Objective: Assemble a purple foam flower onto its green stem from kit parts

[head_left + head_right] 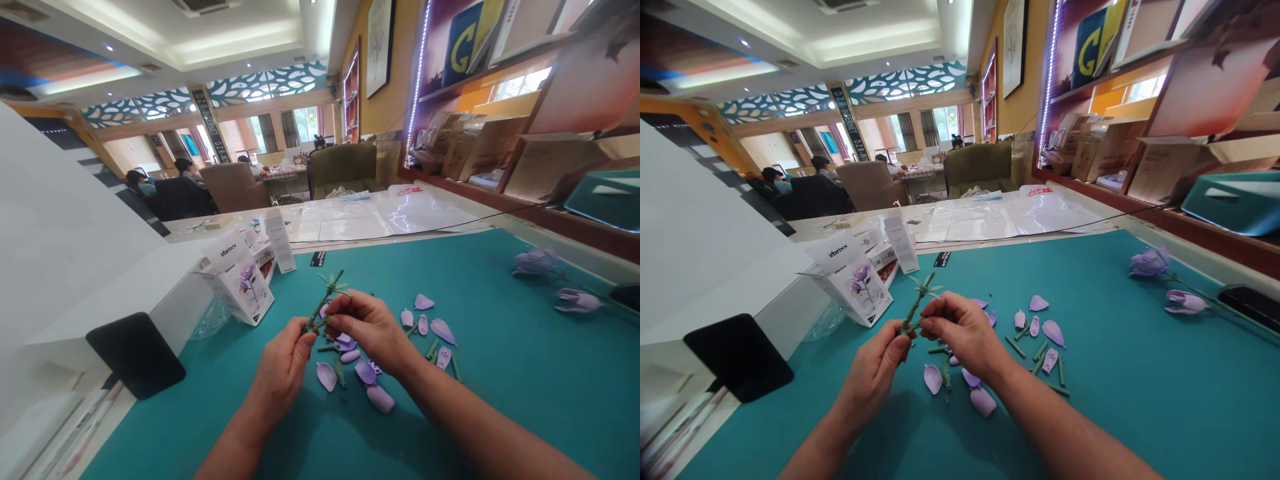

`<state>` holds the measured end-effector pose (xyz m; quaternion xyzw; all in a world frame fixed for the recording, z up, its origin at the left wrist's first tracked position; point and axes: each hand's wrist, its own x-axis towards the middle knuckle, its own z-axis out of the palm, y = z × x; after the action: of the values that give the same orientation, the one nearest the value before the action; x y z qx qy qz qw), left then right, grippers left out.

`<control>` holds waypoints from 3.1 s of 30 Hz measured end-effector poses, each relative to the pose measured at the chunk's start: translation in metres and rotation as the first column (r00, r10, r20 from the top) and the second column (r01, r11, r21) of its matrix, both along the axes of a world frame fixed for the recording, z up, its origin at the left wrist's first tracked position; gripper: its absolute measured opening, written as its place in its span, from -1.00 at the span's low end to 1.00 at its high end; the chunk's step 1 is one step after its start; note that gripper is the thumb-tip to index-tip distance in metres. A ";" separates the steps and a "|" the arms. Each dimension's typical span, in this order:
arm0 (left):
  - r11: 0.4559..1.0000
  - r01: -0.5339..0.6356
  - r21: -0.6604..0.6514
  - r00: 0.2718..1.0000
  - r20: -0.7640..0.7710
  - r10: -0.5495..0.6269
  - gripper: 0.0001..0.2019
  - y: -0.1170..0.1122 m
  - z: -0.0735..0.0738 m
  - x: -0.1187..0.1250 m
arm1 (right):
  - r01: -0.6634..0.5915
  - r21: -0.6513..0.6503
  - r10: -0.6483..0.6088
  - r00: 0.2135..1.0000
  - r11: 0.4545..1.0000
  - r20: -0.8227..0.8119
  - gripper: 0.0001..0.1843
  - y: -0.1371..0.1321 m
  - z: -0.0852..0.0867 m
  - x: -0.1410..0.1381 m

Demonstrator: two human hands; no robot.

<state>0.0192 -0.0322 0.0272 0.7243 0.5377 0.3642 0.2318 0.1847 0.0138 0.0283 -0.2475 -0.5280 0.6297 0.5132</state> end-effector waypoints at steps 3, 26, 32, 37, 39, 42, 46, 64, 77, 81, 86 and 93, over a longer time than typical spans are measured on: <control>1.000 -0.010 -0.001 1.000 -0.003 0.010 -0.64 0.000 0.000 0.000 | 0.013 0.020 -0.014 1.000 1.000 0.022 -0.85 -0.001 0.000 0.000; 0.999 -0.025 0.025 0.997 -0.074 0.026 -0.68 -0.003 0.006 0.003 | 0.005 -0.003 -0.005 1.000 1.000 -0.016 -0.79 -0.001 -0.005 -0.002; 0.999 -0.027 0.018 0.996 -0.080 0.028 -0.67 -0.003 0.005 0.002 | 0.018 -0.003 -0.019 1.000 1.000 -0.023 -0.77 -0.002 -0.005 -0.002; 1.000 -0.021 0.022 0.997 -0.080 0.023 -0.67 -0.003 0.005 0.002 | 0.030 0.017 -0.029 0.999 0.999 -0.029 -0.77 -0.005 -0.003 -0.003; 0.999 -0.021 0.028 0.996 -0.089 0.023 -0.67 -0.003 0.004 0.002 | 0.036 0.011 -0.036 0.999 0.999 -0.020 -0.76 -0.006 -0.003 -0.004; 0.999 -0.015 0.035 0.995 -0.098 0.019 -0.67 -0.002 0.003 0.002 | 0.034 -0.006 -0.035 0.999 0.999 -0.008 -0.74 -0.007 -0.003 -0.005; 0.999 -0.025 0.035 0.994 -0.106 0.029 -0.66 -0.002 0.003 0.003 | 0.034 -0.014 -0.034 0.999 0.999 -0.015 -0.73 -0.008 -0.003 -0.006; 1.000 0.012 0.025 1.000 0.003 -0.012 -0.71 0.001 0.005 0.004 | 0.042 -0.063 -0.046 0.997 0.997 -0.061 -0.72 -0.009 -0.008 -0.011; 0.990 0.076 -0.117 0.973 0.224 -0.048 -0.65 0.002 0.006 -0.002 | -0.003 -0.132 -0.006 0.998 0.991 -0.069 -0.68 -0.007 -0.005 -0.010; 0.991 0.079 -0.108 0.972 0.228 -0.053 -0.66 0.002 0.003 -0.002 | 0.000 -0.136 -0.010 0.997 0.991 -0.075 -0.67 -0.008 -0.006 -0.011; 0.993 0.080 -0.093 0.975 0.216 -0.058 -0.67 0.001 0.004 -0.003 | -0.007 -0.129 0.000 0.998 0.992 -0.055 -0.69 -0.008 -0.004 -0.009; 0.999 -0.007 -0.054 0.997 0.072 0.010 -0.69 0.001 0.004 -0.001 | -0.001 -0.107 0.003 1.000 0.994 0.018 -0.72 -0.008 -0.003 -0.009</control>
<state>0.0184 -0.0312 0.0312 0.7019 0.5416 0.3764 0.2689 0.1757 0.0055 0.0258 -0.2799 -0.4981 0.6554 0.4940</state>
